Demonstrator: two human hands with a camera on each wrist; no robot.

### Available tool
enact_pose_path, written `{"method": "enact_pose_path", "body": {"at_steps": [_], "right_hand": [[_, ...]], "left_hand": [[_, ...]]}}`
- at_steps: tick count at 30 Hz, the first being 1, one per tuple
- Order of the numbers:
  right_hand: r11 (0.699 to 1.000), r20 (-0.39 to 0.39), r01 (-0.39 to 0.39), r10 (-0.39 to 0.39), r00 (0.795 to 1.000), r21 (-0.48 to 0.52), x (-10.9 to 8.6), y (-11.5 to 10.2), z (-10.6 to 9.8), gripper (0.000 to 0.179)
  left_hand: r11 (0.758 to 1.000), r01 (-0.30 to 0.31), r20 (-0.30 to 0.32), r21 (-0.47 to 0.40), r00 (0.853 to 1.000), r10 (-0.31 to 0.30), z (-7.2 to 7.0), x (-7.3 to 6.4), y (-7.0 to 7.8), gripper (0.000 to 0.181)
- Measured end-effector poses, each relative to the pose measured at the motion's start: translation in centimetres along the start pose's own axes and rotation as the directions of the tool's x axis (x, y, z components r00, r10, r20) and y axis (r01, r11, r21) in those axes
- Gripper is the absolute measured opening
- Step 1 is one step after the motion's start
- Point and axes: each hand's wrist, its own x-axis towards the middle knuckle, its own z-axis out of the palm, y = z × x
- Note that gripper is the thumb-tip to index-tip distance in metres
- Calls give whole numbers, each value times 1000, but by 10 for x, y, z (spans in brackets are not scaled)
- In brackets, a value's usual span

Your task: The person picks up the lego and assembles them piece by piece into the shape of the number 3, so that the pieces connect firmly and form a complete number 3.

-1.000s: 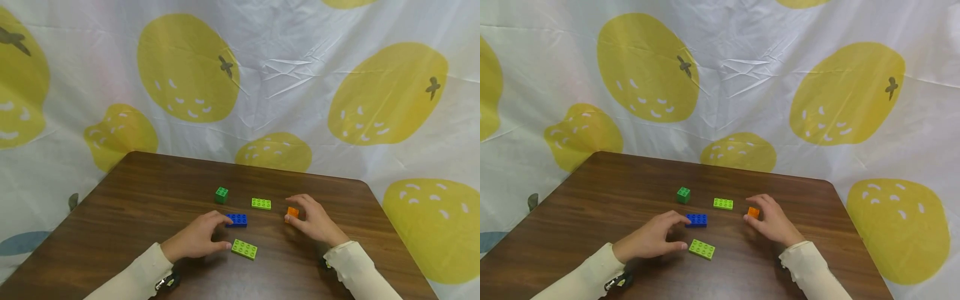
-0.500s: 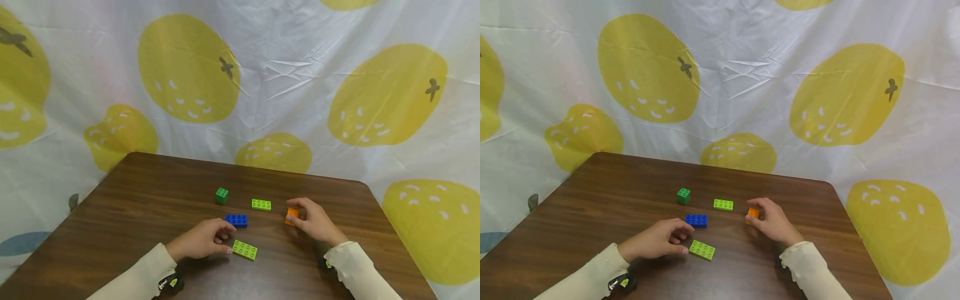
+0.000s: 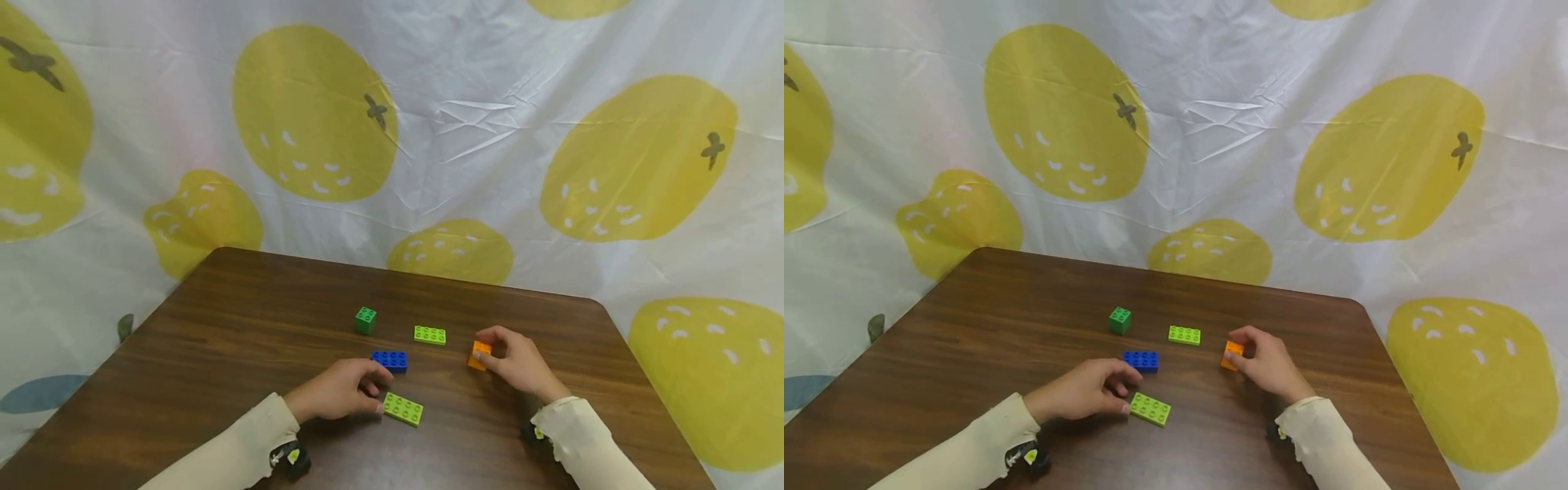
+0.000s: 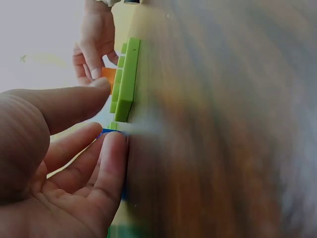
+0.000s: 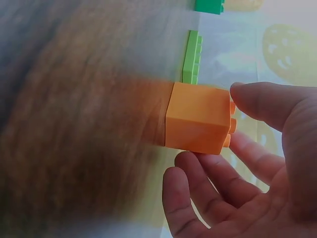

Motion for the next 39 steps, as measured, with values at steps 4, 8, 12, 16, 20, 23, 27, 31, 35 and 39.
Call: {"method": "enact_pose_path", "body": {"at_steps": [4,8,12,16,20,23,27,31,35,39], "right_hand": [[1000,3,-12,12,1000,0,0,1,0,38],[1000,2,-21,21,1000,-4,1,2,-1,35],[999,25,-47,47,999,11,0,2,-1,34],[998,48,-54,52,997,44,0,2,-2,36],[997,53,-52,49,997,57,-1,0,-2,37],[996,54,-60,57,997,59,-1,-1,-3,36],[996,53,-64,60,997,69,-2,-1,-3,36],[996,58,-56,52,997,74,-2,-1,-3,37],[995,58,-65,61,996,70,-2,-2,-4,37],[996,58,-67,63,996,64,-2,-4,-5,37]], "left_hand": [[1000,13,7,-28,1000,-13,1,2,-1,40],[1000,3,1,-12,1000,-3,5,4,-1,37],[1000,-14,2,19,1000,14,8,6,-1,35],[1000,-12,2,18,1000,12,9,5,-1,34],[1000,-4,0,11,1000,4,9,4,0,34],[1000,-3,-3,4,1000,3,9,4,1,34],[1000,0,2,-27,1000,0,10,4,1,35],[998,4,9,-62,1000,-4,11,4,1,35],[997,5,7,-79,1000,-5,11,4,0,35],[995,9,4,-101,1000,-9,11,4,0,35]]}}
